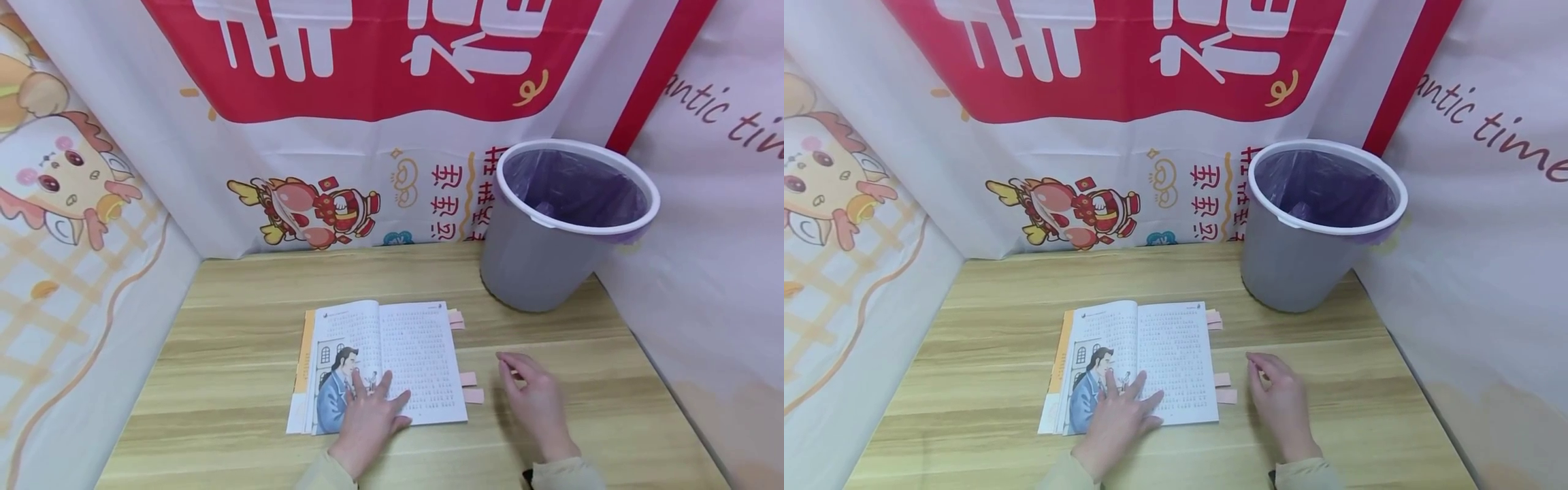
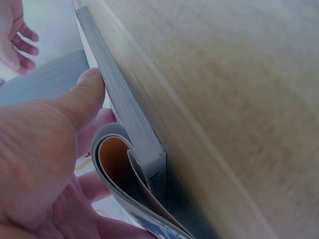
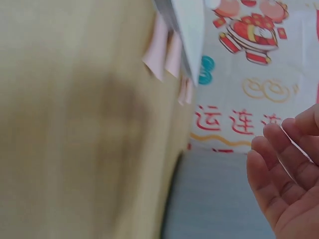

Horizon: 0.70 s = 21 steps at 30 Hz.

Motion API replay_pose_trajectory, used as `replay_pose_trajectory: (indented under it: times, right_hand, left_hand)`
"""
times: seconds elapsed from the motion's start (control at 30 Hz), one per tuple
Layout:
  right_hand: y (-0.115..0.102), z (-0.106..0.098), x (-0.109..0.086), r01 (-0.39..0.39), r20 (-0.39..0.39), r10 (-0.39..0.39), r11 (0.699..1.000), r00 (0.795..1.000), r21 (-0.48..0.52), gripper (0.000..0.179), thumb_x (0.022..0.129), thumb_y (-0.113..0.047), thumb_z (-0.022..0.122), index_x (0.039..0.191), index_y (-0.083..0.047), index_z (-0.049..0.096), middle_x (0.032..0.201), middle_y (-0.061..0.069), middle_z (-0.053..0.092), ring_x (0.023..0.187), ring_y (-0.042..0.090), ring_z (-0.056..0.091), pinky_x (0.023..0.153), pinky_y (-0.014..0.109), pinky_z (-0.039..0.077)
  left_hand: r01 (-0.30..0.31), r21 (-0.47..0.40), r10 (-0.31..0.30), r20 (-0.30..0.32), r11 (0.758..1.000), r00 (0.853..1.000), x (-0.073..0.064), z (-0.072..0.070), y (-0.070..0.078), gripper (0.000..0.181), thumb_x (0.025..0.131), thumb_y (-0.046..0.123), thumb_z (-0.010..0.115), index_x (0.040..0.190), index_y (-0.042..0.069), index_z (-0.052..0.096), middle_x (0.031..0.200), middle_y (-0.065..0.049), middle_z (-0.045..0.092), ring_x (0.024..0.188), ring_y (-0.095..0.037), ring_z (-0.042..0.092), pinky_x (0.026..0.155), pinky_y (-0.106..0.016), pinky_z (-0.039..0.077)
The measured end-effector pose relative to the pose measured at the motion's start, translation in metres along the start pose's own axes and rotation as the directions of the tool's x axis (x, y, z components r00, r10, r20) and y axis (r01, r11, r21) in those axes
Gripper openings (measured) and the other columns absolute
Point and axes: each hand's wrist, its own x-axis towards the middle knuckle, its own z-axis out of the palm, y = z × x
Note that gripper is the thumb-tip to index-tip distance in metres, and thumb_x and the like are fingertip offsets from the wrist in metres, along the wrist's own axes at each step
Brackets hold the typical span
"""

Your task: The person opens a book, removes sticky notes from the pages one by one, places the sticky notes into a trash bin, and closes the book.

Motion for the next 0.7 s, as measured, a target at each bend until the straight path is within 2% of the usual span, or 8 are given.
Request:
replay_pose_trajectory:
  times: [0.07, 0.17, 0.3, 0.47, 0.53, 0.7]
  right_hand:
    - [-0.001, 0.006, -0.007, -0.017, 0.027, 0.017, 1.0, 1.0, 0.012, 0.021, 0.079, 0.009, 0.074, 0.099, 0.001, 0.075, 0.097, 0.014, 0.073, 0.07, 0.02, 0.069, 0.06, 0.024, 0.058]
    - [-0.003, 0.015, -0.018, -0.082, 0.084, 0.082, 0.997, 0.993, -0.002, 0.021, 0.081, 0.005, 0.074, 0.101, -0.001, 0.075, 0.099, 0.011, 0.073, 0.074, 0.018, 0.07, 0.063, 0.028, 0.06]
    - [-0.009, 0.026, -0.033, -0.177, 0.168, 0.182, 0.983, 0.969, -0.039, 0.021, 0.083, -0.002, 0.076, 0.104, -0.005, 0.076, 0.104, 0.005, 0.073, 0.082, 0.015, 0.07, 0.071, 0.032, 0.06]
    - [-0.019, 0.035, -0.041, -0.198, 0.25, 0.204, 0.979, 0.947, -0.049, 0.027, 0.081, -0.007, 0.081, 0.108, -0.004, 0.075, 0.108, 0.007, 0.072, 0.089, 0.016, 0.069, 0.079, 0.037, 0.059]
    - [-0.023, 0.037, -0.041, -0.233, 0.301, 0.24, 0.971, 0.923, -0.06, 0.03, 0.083, -0.009, 0.08, 0.112, -0.005, 0.074, 0.112, 0.007, 0.071, 0.092, 0.016, 0.069, 0.084, 0.04, 0.058]
    - [-0.032, 0.039, -0.041, -0.339, 0.418, 0.358, 0.933, 0.835, -0.122, 0.036, 0.088, -0.016, 0.075, 0.122, -0.007, 0.07, 0.125, 0.011, 0.066, 0.114, 0.026, 0.063, 0.099, 0.048, 0.049]
  left_hand:
    - [0.002, 0.0, -0.002, 0.0, 1.0, 1.0, 0.0, 0.0, 0.0, 0.049, 0.087, 0.057, 0.061, 0.13, 0.034, 0.066, 0.144, -0.016, 0.051, 0.116, -0.075, 0.033, 0.081, -0.077, 0.044]
    - [0.003, 0.0, -0.003, -0.002, 1.0, 1.0, 0.0, 0.0, 0.0, 0.049, 0.086, 0.058, 0.061, 0.129, 0.034, 0.066, 0.144, -0.016, 0.051, 0.116, -0.075, 0.033, 0.081, -0.077, 0.044]
    - [0.003, -0.008, -0.003, -0.003, 1.0, 1.0, 0.0, -0.001, 0.001, 0.049, 0.086, 0.057, 0.062, 0.129, 0.034, 0.066, 0.144, -0.017, 0.051, 0.116, -0.076, 0.033, 0.08, -0.077, 0.043]
    - [0.007, -0.009, -0.007, 0.006, 1.0, 1.0, 0.001, -0.001, 0.001, 0.048, 0.087, 0.056, 0.062, 0.13, 0.034, 0.066, 0.145, -0.017, 0.05, 0.117, -0.076, 0.032, 0.081, -0.077, 0.043]
    - [0.005, -0.009, -0.005, 0.011, 1.0, 1.0, 0.001, -0.001, 0.0, 0.048, 0.087, 0.056, 0.062, 0.13, 0.034, 0.066, 0.145, -0.017, 0.05, 0.117, -0.076, 0.032, 0.081, -0.077, 0.043]
    - [0.003, -0.012, -0.003, 0.012, 1.0, 1.0, 0.001, 0.0, 0.0, 0.048, 0.087, 0.055, 0.062, 0.13, 0.033, 0.066, 0.145, -0.017, 0.05, 0.116, -0.076, 0.032, 0.081, -0.077, 0.044]
